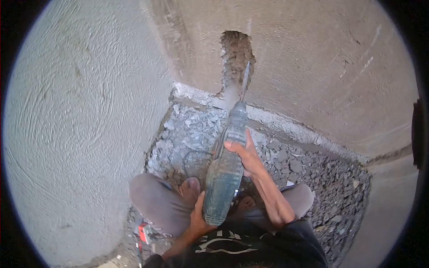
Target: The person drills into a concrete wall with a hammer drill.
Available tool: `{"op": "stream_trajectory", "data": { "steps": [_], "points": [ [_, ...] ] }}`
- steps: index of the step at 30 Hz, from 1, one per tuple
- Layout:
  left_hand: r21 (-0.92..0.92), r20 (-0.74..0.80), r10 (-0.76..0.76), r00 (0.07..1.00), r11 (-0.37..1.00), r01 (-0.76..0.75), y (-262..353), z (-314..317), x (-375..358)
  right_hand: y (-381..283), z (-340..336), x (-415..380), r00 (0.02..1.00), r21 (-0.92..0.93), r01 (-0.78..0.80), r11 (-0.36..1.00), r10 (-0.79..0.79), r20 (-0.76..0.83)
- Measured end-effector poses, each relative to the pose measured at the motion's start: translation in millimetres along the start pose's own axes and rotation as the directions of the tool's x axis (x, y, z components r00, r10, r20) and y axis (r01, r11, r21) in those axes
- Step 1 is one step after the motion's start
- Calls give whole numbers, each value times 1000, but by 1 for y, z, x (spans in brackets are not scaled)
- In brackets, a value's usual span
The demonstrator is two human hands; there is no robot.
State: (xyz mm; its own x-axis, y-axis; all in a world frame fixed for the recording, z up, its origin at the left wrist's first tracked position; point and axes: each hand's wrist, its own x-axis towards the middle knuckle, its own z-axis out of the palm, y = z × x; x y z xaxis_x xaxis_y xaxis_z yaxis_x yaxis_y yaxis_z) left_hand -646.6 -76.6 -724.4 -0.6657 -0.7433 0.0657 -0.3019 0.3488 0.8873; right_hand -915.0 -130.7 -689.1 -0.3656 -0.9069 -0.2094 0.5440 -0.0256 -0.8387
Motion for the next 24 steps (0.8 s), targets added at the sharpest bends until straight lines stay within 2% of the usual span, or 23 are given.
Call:
{"op": "stream_trajectory", "data": {
  "steps": [2,3,6,9,10,12,14,15,16,17,18,20,21,23,24],
  "points": [
    [52,-63,86,994,995,-83,5,-1,-3,-19,16,-15,995,37,-101,994,102,-22],
    [55,-58,88,994,995,-85,-5,4,-6,-21,18,-15,995,43,-98,994,99,-24],
    [-147,-54,53,997,987,-61,-20,12,-13,-30,23,-18,1000,18,-23,1000,23,-15],
    [-19,-42,57,997,998,-58,19,-2,8,-47,30,-19,998,36,-56,998,55,31],
    [34,-69,164,984,986,-162,24,-2,17,-49,31,-18,999,29,-47,998,46,27],
    [95,-98,274,957,960,-265,14,1,18,-50,30,-15,999,21,-34,999,34,33],
    [-162,-60,82,995,983,-91,-29,16,-2,-39,27,-17,995,-64,61,996,-66,-76],
    [-200,101,-7,995,979,28,-38,16,-1,-36,27,-23,978,-138,81,987,-106,-179],
    [-189,115,-49,992,979,70,-29,11,3,-33,24,-25,968,-204,95,974,-138,-209],
    [-177,130,-91,987,978,113,-19,8,5,-27,11,-16,980,-205,134,970,-160,-118],
    [-123,71,-87,994,988,95,2,6,12,-32,23,-17,985,-112,112,987,-125,-120],
    [-196,20,-8,1000,980,12,7,6,19,-17,7,-4,996,-45,26,999,-29,-80],
    [-159,-88,-55,995,986,40,6,4,16,-10,-1,5,998,-28,-18,999,16,-67],
    [90,140,-100,985,992,88,1,7,13,-8,-3,9,988,-26,-127,992,124,-97],
    [99,90,-120,989,989,111,-4,12,9,-3,-4,11,989,-36,-144,989,142,-47]
  ]
}}
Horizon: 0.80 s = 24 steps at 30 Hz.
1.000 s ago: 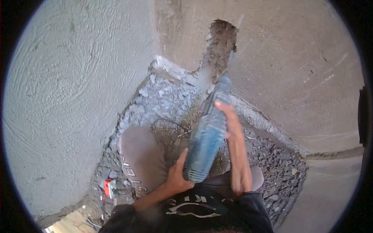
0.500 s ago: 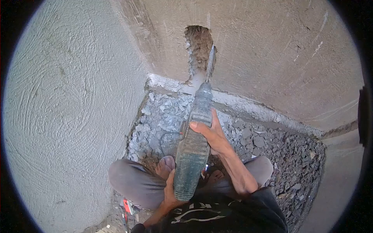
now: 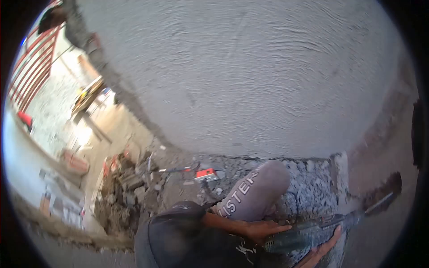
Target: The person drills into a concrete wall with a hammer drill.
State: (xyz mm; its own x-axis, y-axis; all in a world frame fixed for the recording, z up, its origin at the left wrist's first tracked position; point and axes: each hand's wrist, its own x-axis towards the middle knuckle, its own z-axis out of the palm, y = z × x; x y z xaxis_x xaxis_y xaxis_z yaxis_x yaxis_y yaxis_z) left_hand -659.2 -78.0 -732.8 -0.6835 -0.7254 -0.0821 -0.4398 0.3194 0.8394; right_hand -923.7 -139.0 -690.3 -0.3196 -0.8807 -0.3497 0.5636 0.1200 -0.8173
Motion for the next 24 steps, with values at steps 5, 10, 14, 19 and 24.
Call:
{"op": "stream_trajectory", "data": {
  "steps": [5,10,14,19,24],
  "points": [
    [76,-9,-22,1000,997,22,4,-1,-1,21,-15,55,950,99,-263,960,241,197],
    [66,-107,47,993,997,-40,-10,5,2,23,2,55,927,69,-265,962,234,292],
    [60,-49,3,999,998,0,-1,1,3,22,3,52,926,58,-234,970,205,318],
    [58,-28,-65,998,996,66,-5,12,4,22,-3,50,930,36,-168,985,147,338],
    [130,-120,108,987,987,-93,-15,18,2,26,-12,45,928,-38,52,998,-35,372]
  ]
}}
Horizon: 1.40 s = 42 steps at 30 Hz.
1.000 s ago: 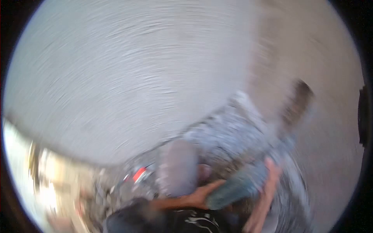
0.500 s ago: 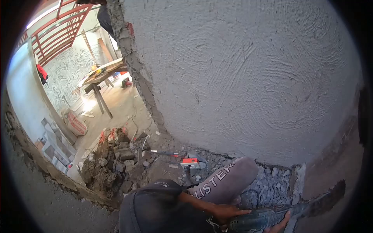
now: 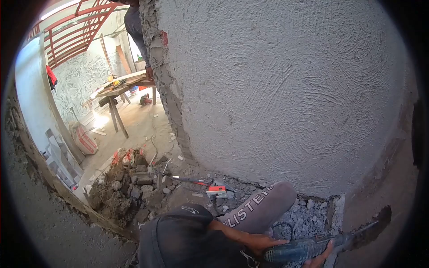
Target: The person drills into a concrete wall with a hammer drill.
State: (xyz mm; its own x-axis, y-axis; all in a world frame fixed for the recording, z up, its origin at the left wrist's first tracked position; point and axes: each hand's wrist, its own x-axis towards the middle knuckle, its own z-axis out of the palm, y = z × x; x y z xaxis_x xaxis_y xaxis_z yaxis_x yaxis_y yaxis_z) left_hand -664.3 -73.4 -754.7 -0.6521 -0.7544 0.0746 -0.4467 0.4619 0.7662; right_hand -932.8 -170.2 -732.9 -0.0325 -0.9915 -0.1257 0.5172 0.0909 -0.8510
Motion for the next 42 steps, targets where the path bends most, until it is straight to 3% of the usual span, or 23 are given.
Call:
{"op": "stream_trajectory", "data": {
  "steps": [2,4,6,7,11,13,16,17,19,21,22,23,24,25,26,28,29,30,34,36,37,39,42],
  "points": [
    [7,17,-13,1000,1000,13,3,-5,0,8,-14,-7,955,-253,293,922,-273,113],
    [-9,22,-32,999,999,32,5,0,1,15,-32,-5,759,-466,647,603,-563,327],
    [33,40,-41,998,999,39,-1,3,6,14,-39,-2,600,-504,781,369,-666,442],
    [44,-19,39,999,998,-38,1,4,5,6,-31,-6,528,-506,820,268,-695,487],
    [-11,-4,59,998,998,-59,5,2,5,-22,13,-50,754,-491,656,573,-526,394],
    [14,33,-16,999,1000,16,13,0,5,-36,28,-64,861,-488,508,709,-417,291],
    [43,41,-12,999,999,10,8,4,6,-37,29,-63,937,-455,350,819,-294,190],
    [48,37,-13,999,999,11,5,1,6,-30,21,-44,980,-264,194,945,-199,8],
    [14,45,-20,999,1000,19,4,5,8,-24,10,-21,988,-47,46,998,-52,-147],
    [-36,21,-9,1000,999,9,4,4,6,-19,-5,-6,992,193,-93,977,107,-65],
    [-78,4,1,1000,997,0,5,2,5,-15,-12,-3,992,188,-92,978,107,-70],
    [-77,-147,214,966,971,-227,8,0,3,-10,-22,-2,999,52,33,998,-33,5],
    [-81,-140,218,966,970,-231,10,3,0,-5,-28,-2,982,-74,168,983,-161,98],
    [-85,-155,206,966,972,-221,12,4,-3,-1,-19,-5,982,-70,172,983,-165,92],
    [-71,-169,200,965,974,-214,12,-2,-4,6,0,-3,794,-136,560,817,-482,370],
    [-34,-169,234,958,970,-243,17,-1,-1,10,26,-1,414,-51,875,482,-688,596],
    [-13,-146,176,974,984,-180,19,0,-2,14,27,-2,844,153,428,891,-454,285],
    [2,-120,115,986,993,-115,19,1,-4,22,24,-3,990,493,-128,861,81,116],
    [71,-8,-47,999,996,48,11,9,1,44,9,15,993,438,-97,894,60,99],
    [119,-49,18,999,993,-12,5,13,4,37,18,-2,992,388,121,914,-127,-11],
    [115,-43,16,999,993,-11,8,13,5,33,17,-2,992,388,121,914,-123,-18],
    [159,63,-128,990,980,117,15,11,9,27,10,1,999,441,-51,896,39,37],
    [149,25,2,1000,989,-6,8,18,12,29,1,3,995,395,-31,918,-10,101]
  ]
}}
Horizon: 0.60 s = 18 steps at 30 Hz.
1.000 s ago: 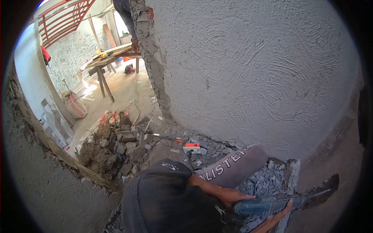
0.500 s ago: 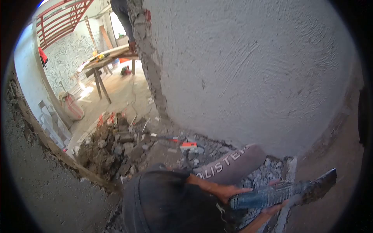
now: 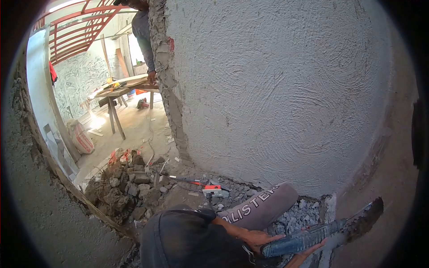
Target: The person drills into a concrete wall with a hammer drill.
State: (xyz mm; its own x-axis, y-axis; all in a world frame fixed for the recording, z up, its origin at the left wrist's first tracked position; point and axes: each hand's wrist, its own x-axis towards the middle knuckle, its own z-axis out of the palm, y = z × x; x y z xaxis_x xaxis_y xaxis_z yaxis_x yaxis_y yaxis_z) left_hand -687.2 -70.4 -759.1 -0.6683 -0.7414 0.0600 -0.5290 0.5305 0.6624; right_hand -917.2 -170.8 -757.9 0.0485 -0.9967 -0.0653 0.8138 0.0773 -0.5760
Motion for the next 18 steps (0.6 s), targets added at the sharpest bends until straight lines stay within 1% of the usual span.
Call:
{"op": "stream_trajectory", "data": {
  "steps": [1,3,4,5,6,7,8,9,10,11,13,14,16,17,18],
  "points": [
    [1,3,1,1000,1000,-1,-7,6,1,-3,4,-1,1000,2,2,1000,-2,-1],
    [-16,-14,80,997,997,-80,-12,9,2,-6,14,-2,992,67,40,997,-32,-121],
    [-15,-11,79,997,997,-79,-11,8,3,-3,10,-2,992,69,40,997,-32,-122],
    [38,0,77,997,996,-77,-10,7,3,5,5,-1,971,-83,210,974,-217,-98],
    [91,8,73,997,993,-73,-8,4,3,5,1,1,950,-158,289,944,-303,-70],
    [89,4,70,998,994,-70,-7,4,3,5,-4,2,922,-229,367,901,-386,-41],
    [117,0,65,998,991,-64,-6,4,3,-2,-11,7,978,-35,188,982,-190,-82],
    [145,-2,59,998,988,-58,-4,5,4,-8,-18,11,996,165,-3,986,17,-83],
    [144,-2,56,998,988,-55,-3,5,4,-3,-30,17,996,165,-6,986,20,-84],
    [166,24,28,999,986,-31,-3,5,5,9,-42,22,988,41,133,990,-129,-89],
    [183,52,-6,999,983,-4,0,3,5,12,-45,22,960,-85,263,961,-269,-80],
    [157,61,-13,998,988,4,1,3,5,8,-49,21,976,-13,212,977,-213,-38],
    [137,68,-25,997,990,16,-1,3,6,10,-60,31,988,62,155,986,-156,12],
    [130,63,-17,998,991,8,-5,6,6,12,-77,44,945,177,30,984,-85,316],
    [122,57,-6,998,993,-1,-7,9,6,10,-79,46,803,246,-124,961,-48,593]
  ]
}}
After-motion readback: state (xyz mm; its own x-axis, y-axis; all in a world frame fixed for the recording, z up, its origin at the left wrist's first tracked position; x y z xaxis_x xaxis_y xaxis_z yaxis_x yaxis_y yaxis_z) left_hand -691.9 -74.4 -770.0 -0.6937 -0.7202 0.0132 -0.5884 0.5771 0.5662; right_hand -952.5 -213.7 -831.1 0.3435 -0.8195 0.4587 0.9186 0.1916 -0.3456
